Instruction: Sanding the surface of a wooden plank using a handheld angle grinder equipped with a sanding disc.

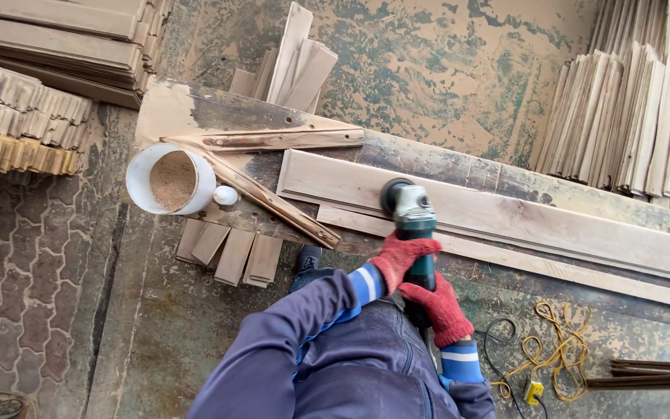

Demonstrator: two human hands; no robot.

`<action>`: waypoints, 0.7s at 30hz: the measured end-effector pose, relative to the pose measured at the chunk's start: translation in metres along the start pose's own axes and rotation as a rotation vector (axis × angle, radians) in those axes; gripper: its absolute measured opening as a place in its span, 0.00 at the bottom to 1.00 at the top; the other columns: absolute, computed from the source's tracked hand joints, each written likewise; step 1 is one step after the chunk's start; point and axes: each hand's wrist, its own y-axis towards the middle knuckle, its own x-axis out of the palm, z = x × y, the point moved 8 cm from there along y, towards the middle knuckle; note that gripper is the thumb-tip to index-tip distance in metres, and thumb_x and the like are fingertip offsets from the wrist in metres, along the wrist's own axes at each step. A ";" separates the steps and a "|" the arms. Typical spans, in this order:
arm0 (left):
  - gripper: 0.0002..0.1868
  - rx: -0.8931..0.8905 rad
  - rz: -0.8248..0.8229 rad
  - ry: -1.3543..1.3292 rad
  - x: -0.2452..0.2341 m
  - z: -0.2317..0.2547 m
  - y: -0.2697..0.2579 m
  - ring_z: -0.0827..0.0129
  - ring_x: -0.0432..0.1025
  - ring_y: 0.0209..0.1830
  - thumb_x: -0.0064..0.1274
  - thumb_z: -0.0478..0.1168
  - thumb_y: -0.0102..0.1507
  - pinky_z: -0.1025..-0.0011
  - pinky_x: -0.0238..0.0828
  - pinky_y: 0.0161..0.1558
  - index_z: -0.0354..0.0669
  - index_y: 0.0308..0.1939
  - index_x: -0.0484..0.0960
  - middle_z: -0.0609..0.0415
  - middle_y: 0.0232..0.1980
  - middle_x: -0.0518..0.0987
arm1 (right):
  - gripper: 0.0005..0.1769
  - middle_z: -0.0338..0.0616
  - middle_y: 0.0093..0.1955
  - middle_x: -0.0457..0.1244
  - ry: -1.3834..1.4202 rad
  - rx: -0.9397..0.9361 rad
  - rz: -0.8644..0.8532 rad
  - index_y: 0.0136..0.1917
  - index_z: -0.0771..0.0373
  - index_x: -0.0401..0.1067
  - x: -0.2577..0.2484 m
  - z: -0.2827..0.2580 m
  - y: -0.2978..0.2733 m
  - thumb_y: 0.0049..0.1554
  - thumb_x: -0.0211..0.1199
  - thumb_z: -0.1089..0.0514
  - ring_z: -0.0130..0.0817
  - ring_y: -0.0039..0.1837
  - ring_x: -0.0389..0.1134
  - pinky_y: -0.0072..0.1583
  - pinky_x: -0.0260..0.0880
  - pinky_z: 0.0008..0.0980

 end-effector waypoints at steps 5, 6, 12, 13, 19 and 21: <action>0.33 -0.071 0.049 0.297 0.034 -0.031 0.025 0.63 0.76 0.38 0.69 0.42 0.44 0.68 0.78 0.43 0.39 0.53 0.80 0.48 0.44 0.82 | 0.21 0.60 0.40 0.68 0.289 0.086 0.037 0.55 0.72 0.71 -0.028 0.023 -0.012 0.49 0.69 0.62 0.51 0.36 0.70 0.38 0.70 0.43; 0.36 -0.074 0.042 0.366 0.037 -0.039 0.032 0.62 0.77 0.40 0.69 0.45 0.42 0.67 0.78 0.45 0.37 0.54 0.79 0.46 0.46 0.83 | 0.21 0.62 0.41 0.67 0.354 0.093 0.025 0.55 0.73 0.71 -0.031 0.028 -0.012 0.50 0.69 0.61 0.53 0.36 0.70 0.37 0.69 0.44; 0.31 -0.022 0.056 0.238 0.019 -0.019 0.015 0.65 0.76 0.40 0.68 0.40 0.46 0.68 0.77 0.46 0.39 0.53 0.80 0.49 0.45 0.82 | 0.22 0.62 0.40 0.69 0.176 0.068 0.036 0.55 0.73 0.72 -0.021 0.023 -0.004 0.48 0.71 0.63 0.51 0.36 0.71 0.39 0.71 0.43; 0.31 -0.016 0.064 0.237 0.011 -0.016 0.013 0.65 0.76 0.40 0.68 0.40 0.46 0.68 0.77 0.46 0.39 0.53 0.80 0.49 0.45 0.82 | 0.22 0.62 0.40 0.69 0.173 0.067 0.026 0.55 0.73 0.72 -0.015 0.018 -0.002 0.48 0.71 0.63 0.51 0.36 0.71 0.39 0.71 0.43; 0.34 0.052 0.295 0.040 -0.044 0.003 0.004 0.58 0.82 0.34 0.79 0.38 0.40 0.63 0.82 0.42 0.38 0.48 0.81 0.47 0.33 0.83 | 0.30 0.54 0.34 0.66 0.052 -0.046 0.020 0.45 0.67 0.77 0.028 -0.025 0.008 0.31 0.88 0.57 0.43 0.38 0.70 0.41 0.75 0.42; 0.31 0.091 0.357 -0.011 -0.063 0.018 0.000 0.58 0.82 0.33 0.78 0.38 0.43 0.61 0.83 0.40 0.41 0.48 0.82 0.46 0.32 0.83 | 0.30 0.52 0.35 0.67 0.007 -0.067 -0.055 0.44 0.65 0.78 0.049 -0.044 0.008 0.30 0.88 0.57 0.41 0.39 0.70 0.41 0.75 0.40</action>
